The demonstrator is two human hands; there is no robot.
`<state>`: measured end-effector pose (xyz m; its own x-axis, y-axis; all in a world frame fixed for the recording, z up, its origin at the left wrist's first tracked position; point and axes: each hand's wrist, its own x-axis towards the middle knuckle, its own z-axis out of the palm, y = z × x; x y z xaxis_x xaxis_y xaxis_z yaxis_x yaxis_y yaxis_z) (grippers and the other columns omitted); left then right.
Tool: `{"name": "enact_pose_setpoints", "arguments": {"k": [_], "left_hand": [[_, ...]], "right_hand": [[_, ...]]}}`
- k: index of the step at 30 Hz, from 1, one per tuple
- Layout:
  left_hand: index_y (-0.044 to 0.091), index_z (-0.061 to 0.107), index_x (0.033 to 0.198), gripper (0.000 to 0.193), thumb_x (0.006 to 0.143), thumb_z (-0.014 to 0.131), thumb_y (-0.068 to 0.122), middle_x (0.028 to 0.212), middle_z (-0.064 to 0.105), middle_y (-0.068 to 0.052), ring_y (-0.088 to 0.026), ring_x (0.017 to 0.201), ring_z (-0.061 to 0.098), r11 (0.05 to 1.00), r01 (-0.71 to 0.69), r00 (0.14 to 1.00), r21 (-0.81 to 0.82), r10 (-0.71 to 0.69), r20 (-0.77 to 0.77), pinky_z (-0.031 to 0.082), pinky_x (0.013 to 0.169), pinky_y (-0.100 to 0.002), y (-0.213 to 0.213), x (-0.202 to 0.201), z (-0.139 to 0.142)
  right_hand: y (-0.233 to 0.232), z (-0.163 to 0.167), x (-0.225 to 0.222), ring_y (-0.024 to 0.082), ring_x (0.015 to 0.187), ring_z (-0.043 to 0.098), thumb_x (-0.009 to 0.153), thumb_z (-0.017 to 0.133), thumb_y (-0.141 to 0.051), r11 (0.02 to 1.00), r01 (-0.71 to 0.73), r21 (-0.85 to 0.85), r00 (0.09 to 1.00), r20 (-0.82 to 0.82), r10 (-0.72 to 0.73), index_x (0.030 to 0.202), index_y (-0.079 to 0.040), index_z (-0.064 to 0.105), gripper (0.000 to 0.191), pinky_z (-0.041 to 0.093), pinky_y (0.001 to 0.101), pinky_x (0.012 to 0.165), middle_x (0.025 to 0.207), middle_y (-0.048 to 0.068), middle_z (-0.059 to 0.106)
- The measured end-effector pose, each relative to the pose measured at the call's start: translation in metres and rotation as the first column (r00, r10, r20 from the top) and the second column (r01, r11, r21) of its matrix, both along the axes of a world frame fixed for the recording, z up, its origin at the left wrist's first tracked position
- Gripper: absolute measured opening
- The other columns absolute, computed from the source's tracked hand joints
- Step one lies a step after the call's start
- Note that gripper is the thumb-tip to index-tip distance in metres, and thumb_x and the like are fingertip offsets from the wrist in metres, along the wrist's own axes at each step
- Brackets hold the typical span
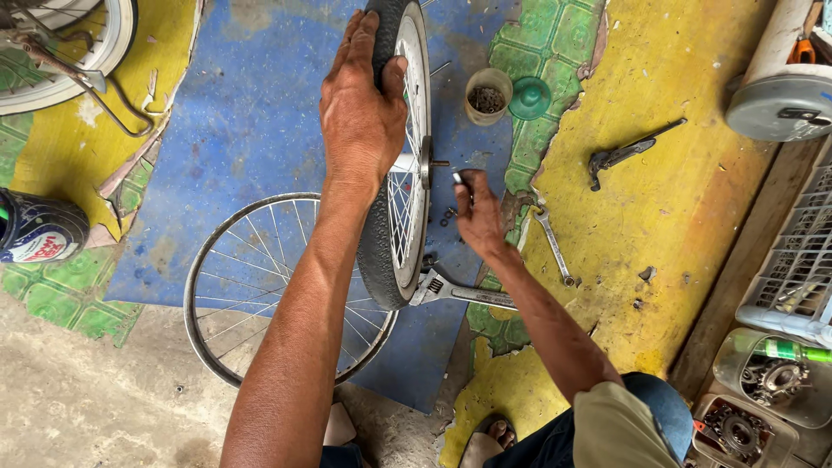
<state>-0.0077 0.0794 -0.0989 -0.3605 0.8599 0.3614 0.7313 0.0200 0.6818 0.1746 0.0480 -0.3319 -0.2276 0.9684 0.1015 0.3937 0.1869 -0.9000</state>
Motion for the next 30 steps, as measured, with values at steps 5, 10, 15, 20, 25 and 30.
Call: {"name": "enact_pose_setpoints", "arguments": {"k": [5,10,15,20,25,30], "left_hand": [[0.005,0.054,0.144,0.047,0.101,0.07,0.017,0.151,0.055,-0.017,-0.036,0.136,0.057,1.0,0.01,1.0,0.023,-0.009,-0.018,0.05,0.113,-0.043,0.005,-0.001,-0.004],[0.004,0.055,0.145,0.048,0.101,0.07,0.017,0.149,0.057,-0.017,-0.036,0.135,0.059,1.0,0.006,0.999,0.03,-0.005,-0.053,0.049,0.115,-0.045,0.006,-0.005,-0.008],[0.006,0.055,0.144,0.047,0.101,0.07,0.019,0.146,0.06,-0.016,-0.035,0.132,0.062,1.0,-0.003,1.0,0.007,0.003,-0.031,0.051,0.113,-0.044,0.001,-0.012,-0.016],[0.005,0.055,0.144,0.047,0.102,0.07,0.019,0.146,0.06,-0.017,-0.035,0.132,0.062,0.999,0.008,0.999,0.042,-0.006,-0.04,0.051,0.113,-0.044,-0.004,-0.017,-0.025],[0.004,0.054,0.145,0.052,0.1,0.075,0.018,0.147,0.058,-0.018,-0.036,0.134,0.06,0.999,0.021,0.999,0.043,-0.019,-0.04,0.049,0.114,-0.044,-0.007,-0.019,-0.026],[0.004,0.051,0.145,0.065,0.09,0.084,0.015,0.148,0.057,-0.017,-0.035,0.136,0.058,0.999,0.043,0.998,0.028,-0.042,-0.036,0.047,0.116,-0.042,-0.011,-0.018,-0.025]], "right_hand": [[-0.004,-0.001,-0.018,0.008,0.072,0.056,0.107,0.063,-0.02,0.994,0.043,0.102,0.975,-0.221,-0.02,0.115,-0.008,0.058,0.015,0.048,0.0286,0.061,0.089,0.003,0.068],[0.001,-0.004,-0.027,0.006,0.071,0.053,0.107,0.066,-0.022,0.991,0.029,0.131,0.962,-0.273,0.008,0.114,-0.008,0.06,0.017,0.045,0.0274,0.06,0.086,0.0,0.065],[-0.002,-0.005,-0.037,0.003,0.063,0.045,0.104,0.068,-0.022,0.996,0.06,0.059,0.955,-0.293,-0.04,0.113,-0.007,0.065,0.018,0.037,0.0255,0.053,0.094,0.0,0.071],[-0.008,-0.008,-0.047,0.003,0.069,0.051,0.103,0.068,-0.02,0.997,0.065,-0.038,0.92,-0.384,-0.074,0.114,-0.007,0.07,0.017,0.043,0.0237,0.055,0.1,0.001,0.074],[-0.009,-0.013,-0.046,0.007,0.09,0.07,0.105,0.066,-0.017,0.999,0.029,-0.031,0.895,-0.443,-0.04,0.119,-0.008,0.07,0.017,0.064,0.0263,0.073,0.104,0.002,0.074],[-0.011,-0.019,-0.046,0.008,0.088,0.07,0.105,0.065,-0.017,0.999,0.042,0.033,0.903,-0.428,-0.024,0.12,-0.006,0.068,0.019,0.063,0.0272,0.073,0.11,0.004,0.074]]}}
